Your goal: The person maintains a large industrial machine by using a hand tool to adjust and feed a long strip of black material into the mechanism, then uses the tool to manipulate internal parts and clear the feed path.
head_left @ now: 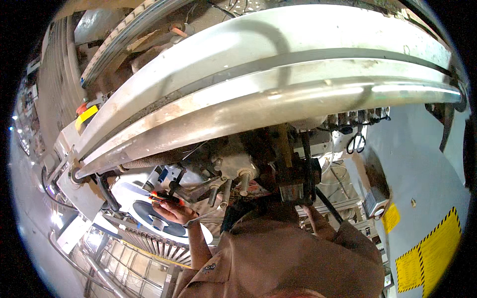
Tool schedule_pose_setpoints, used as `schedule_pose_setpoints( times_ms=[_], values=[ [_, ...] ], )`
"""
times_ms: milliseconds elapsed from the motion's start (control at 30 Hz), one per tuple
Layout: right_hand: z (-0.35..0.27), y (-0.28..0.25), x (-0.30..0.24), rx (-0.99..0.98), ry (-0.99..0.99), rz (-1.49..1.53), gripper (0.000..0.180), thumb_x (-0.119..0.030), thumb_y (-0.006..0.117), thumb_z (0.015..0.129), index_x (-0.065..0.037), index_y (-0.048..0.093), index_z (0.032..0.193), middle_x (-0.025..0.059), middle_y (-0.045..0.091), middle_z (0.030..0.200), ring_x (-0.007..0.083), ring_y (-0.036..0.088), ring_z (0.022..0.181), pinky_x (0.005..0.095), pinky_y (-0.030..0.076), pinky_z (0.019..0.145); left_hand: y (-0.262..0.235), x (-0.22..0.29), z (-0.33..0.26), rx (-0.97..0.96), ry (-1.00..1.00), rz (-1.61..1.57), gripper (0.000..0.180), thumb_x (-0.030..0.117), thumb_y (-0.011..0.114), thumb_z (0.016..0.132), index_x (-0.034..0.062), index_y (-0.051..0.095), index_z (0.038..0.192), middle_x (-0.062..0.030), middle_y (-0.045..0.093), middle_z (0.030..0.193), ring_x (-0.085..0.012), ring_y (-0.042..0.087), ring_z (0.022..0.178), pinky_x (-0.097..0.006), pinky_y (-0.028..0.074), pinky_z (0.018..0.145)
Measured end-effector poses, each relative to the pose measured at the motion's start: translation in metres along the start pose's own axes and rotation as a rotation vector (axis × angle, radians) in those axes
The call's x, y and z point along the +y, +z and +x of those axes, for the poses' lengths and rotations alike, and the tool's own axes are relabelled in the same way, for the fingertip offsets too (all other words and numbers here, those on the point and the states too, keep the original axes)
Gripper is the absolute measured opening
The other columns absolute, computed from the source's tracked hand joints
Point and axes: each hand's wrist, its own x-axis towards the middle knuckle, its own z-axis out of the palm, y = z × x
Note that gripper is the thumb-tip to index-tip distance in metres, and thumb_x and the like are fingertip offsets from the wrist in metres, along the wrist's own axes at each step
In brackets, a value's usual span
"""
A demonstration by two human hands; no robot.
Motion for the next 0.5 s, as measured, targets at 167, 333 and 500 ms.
schedule_pose_setpoints(
  times_ms=[167,333,500],
  values=[
    [0.007,-0.003,-0.002,0.018,0.004,0.045,0.035,-0.021,0.056,0.106,-0.004,0.062,0.137,0.0101,0.066,0.125,0.0232,0.065,0.105,0.0374,0.053,0.087,0.002,0.006,0.002,0.008,0.049,0.15,0.065,0.044,0.053,0.108,-0.0053,0.042,0.149,-0.0211,0.055,0.141,-0.0281,0.058,0.118,-0.04,0.047,0.103],
    [0.012,-0.008,0.0,0.026,-0.008,0.08,0.035,-0.022,0.056,0.107,-0.003,0.062,0.136,0.01,0.067,0.122,0.0223,0.065,0.101,0.0371,0.053,0.085,-0.02,-0.009,-0.003,-0.009,0.076,0.109,0.058,0.04,0.051,0.109,-0.0045,0.044,0.145,-0.0191,0.056,0.139,-0.0267,0.057,0.118,-0.04,0.046,0.103],
    [0.012,0.001,0.008,0.048,-0.024,0.165,0.036,-0.024,0.056,0.107,-0.003,0.062,0.135,0.01,0.069,0.119,0.0214,0.066,0.098,0.0368,0.053,0.083,-0.006,0.032,-0.009,-0.087,0.076,0.145,0.052,0.047,0.056,0.106,0.0021,0.049,0.131,-0.003,0.053,0.105,-0.0121,0.049,0.088,-0.028,0.042,0.078]
  ],
)
